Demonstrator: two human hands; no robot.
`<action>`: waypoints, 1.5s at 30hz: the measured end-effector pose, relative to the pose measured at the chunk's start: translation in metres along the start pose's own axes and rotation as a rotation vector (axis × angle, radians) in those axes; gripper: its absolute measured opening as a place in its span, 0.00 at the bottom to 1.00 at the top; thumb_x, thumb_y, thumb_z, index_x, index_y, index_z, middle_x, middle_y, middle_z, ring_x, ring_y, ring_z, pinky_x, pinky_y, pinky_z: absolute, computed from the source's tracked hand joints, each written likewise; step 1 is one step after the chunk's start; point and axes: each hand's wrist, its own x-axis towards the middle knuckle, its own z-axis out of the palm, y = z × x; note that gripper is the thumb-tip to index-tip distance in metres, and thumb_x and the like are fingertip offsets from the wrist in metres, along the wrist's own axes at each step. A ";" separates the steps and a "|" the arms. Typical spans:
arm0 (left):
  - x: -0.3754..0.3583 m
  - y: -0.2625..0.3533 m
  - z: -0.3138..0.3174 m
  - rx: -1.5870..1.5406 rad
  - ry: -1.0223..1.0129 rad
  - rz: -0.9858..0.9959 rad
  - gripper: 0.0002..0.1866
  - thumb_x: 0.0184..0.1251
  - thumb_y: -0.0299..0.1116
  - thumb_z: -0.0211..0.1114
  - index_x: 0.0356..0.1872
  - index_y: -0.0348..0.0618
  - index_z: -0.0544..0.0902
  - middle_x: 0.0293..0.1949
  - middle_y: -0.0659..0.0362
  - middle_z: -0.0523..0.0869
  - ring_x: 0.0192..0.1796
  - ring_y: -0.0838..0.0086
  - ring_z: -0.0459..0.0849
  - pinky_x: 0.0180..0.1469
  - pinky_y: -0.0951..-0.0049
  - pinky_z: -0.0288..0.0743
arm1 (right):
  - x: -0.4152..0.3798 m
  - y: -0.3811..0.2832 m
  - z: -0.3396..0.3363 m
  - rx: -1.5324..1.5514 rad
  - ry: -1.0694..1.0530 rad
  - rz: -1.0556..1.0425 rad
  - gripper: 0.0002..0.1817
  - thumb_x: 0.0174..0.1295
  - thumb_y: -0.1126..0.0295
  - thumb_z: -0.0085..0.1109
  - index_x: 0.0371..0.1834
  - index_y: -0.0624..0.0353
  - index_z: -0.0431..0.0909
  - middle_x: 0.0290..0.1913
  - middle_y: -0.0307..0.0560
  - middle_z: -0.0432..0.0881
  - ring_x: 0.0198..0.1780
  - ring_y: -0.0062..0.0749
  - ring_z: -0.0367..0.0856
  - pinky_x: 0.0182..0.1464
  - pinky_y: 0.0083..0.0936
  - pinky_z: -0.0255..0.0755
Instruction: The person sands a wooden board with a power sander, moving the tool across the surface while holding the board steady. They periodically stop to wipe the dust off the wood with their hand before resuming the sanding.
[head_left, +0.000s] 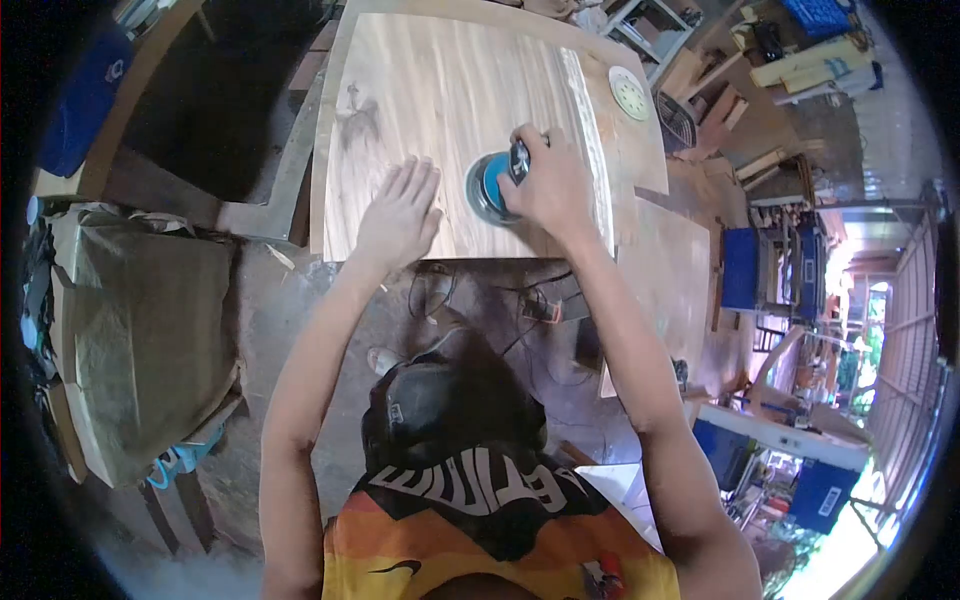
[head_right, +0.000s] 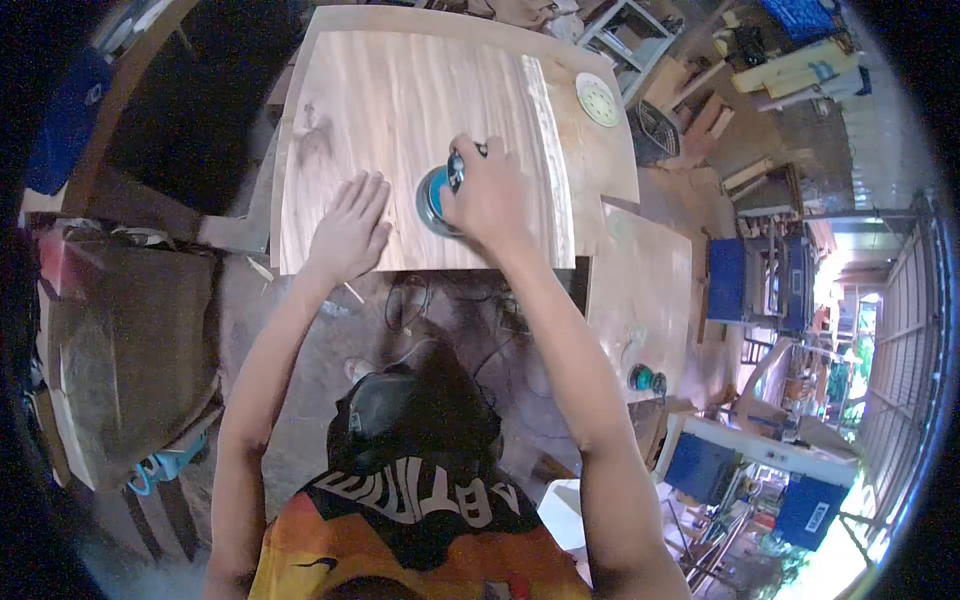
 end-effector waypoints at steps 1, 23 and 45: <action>-0.005 0.009 -0.002 -0.050 -0.035 0.052 0.31 0.77 0.42 0.57 0.73 0.31 0.71 0.75 0.39 0.71 0.81 0.47 0.64 0.83 0.51 0.52 | -0.017 -0.002 -0.001 -0.005 -0.007 0.009 0.25 0.52 0.63 0.73 0.55 0.48 0.78 0.51 0.59 0.77 0.52 0.61 0.80 0.51 0.51 0.79; 0.191 -0.025 0.053 -0.474 0.212 -0.247 0.52 0.34 0.46 0.87 0.64 0.38 0.72 0.65 0.45 0.78 0.72 0.48 0.72 0.79 0.47 0.58 | 0.161 0.004 0.023 0.039 -0.074 -0.058 0.26 0.55 0.65 0.67 0.60 0.50 0.76 0.54 0.61 0.78 0.52 0.66 0.78 0.57 0.55 0.75; 0.262 -0.088 0.060 -0.433 0.192 -0.123 0.46 0.35 0.61 0.84 0.56 0.42 0.83 0.52 0.51 0.87 0.60 0.53 0.81 0.73 0.52 0.63 | 0.254 0.030 0.047 0.131 0.006 -0.046 0.40 0.41 0.51 0.69 0.64 0.48 0.81 0.55 0.65 0.85 0.59 0.62 0.84 0.61 0.50 0.79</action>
